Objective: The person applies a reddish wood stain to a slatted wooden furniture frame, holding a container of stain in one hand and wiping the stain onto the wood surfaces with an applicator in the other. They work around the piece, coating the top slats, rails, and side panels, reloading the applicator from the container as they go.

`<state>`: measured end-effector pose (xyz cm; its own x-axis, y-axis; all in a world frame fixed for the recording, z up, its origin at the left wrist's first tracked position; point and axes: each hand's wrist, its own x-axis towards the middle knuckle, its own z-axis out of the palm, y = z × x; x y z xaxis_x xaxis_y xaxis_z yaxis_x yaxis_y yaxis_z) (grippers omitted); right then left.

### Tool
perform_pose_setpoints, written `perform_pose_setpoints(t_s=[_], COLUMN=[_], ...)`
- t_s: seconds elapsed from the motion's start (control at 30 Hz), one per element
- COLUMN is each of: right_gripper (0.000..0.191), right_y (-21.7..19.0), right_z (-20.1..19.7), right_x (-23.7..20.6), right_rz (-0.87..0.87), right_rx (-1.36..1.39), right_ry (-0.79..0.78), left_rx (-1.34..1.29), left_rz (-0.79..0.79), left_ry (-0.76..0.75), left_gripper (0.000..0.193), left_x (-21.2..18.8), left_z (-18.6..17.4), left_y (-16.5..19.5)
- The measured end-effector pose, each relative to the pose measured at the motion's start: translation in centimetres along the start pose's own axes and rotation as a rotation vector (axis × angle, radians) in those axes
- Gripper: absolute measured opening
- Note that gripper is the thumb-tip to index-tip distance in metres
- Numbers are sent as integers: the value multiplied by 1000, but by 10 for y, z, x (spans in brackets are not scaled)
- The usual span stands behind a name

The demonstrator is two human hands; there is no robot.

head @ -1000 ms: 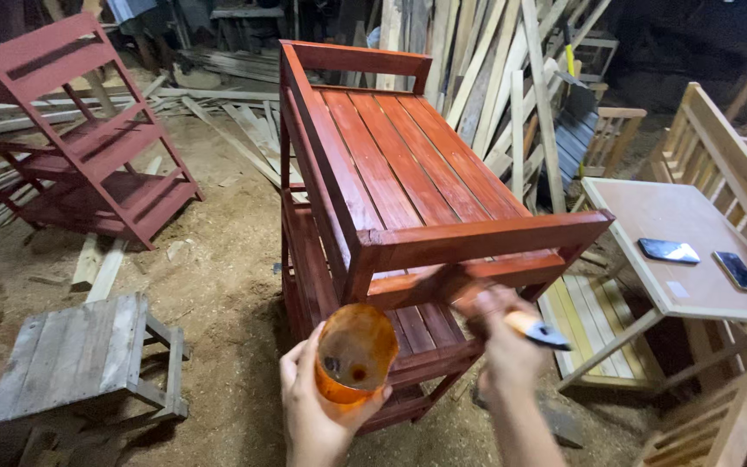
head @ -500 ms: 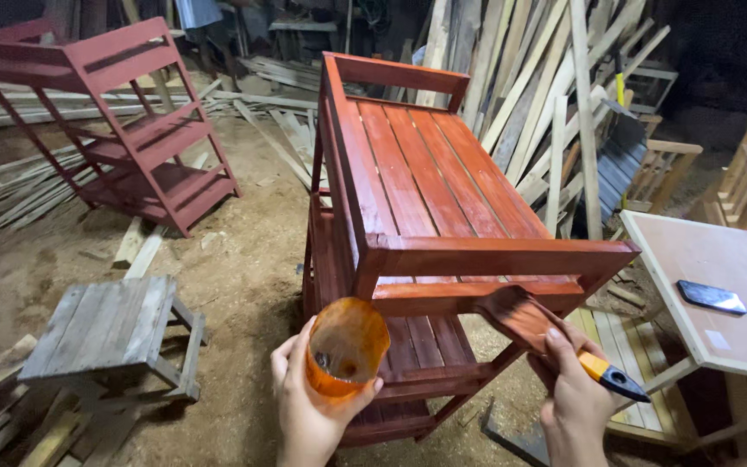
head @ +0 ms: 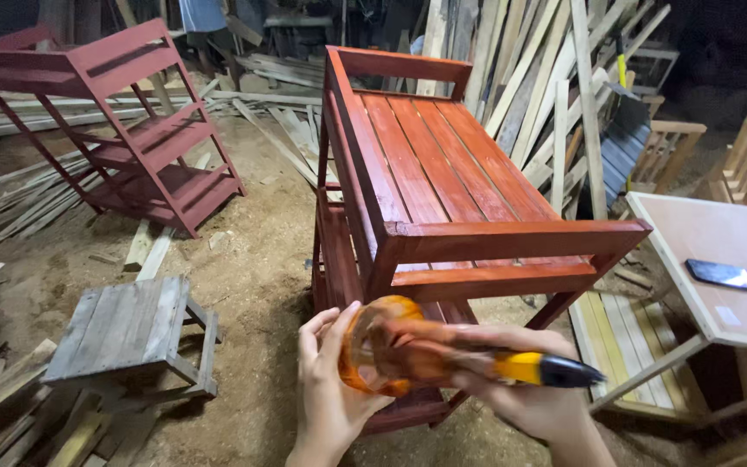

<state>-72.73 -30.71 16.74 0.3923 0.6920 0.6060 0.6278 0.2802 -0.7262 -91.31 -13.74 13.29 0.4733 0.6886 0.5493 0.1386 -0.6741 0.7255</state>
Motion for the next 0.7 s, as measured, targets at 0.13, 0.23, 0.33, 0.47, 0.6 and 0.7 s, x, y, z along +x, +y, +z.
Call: perform_pose_setpoints(t_s=[0.13, 0.23, 0.33, 0.47, 0.6, 0.7], right_gripper=[40, 39, 48, 46, 48, 53], right_y=[-25, -31, -28, -10, 18, 35], right_z=[29, 42, 45, 40, 11, -20], right_x=[20, 26, 26, 31, 42, 45], right_rz=[-117, -4, -40, -140, 1, 52], right_rx=[19, 24, -70, 73, 349, 373], right_ry=[-138, -203, -319, -276, -219, -90], left_rx=[16, 79, 142, 174, 101, -17], left_rz=[86, 218, 235, 164, -126, -157], left_ry=[22, 33, 58, 78, -7, 5], left_gripper=[103, 99, 96, 100, 109, 107], left_x=[3, 3, 0, 4, 18, 25], left_z=[-4, -4, 2, 7, 16, 29], left_y=[5, 5, 8, 15, 24, 30])
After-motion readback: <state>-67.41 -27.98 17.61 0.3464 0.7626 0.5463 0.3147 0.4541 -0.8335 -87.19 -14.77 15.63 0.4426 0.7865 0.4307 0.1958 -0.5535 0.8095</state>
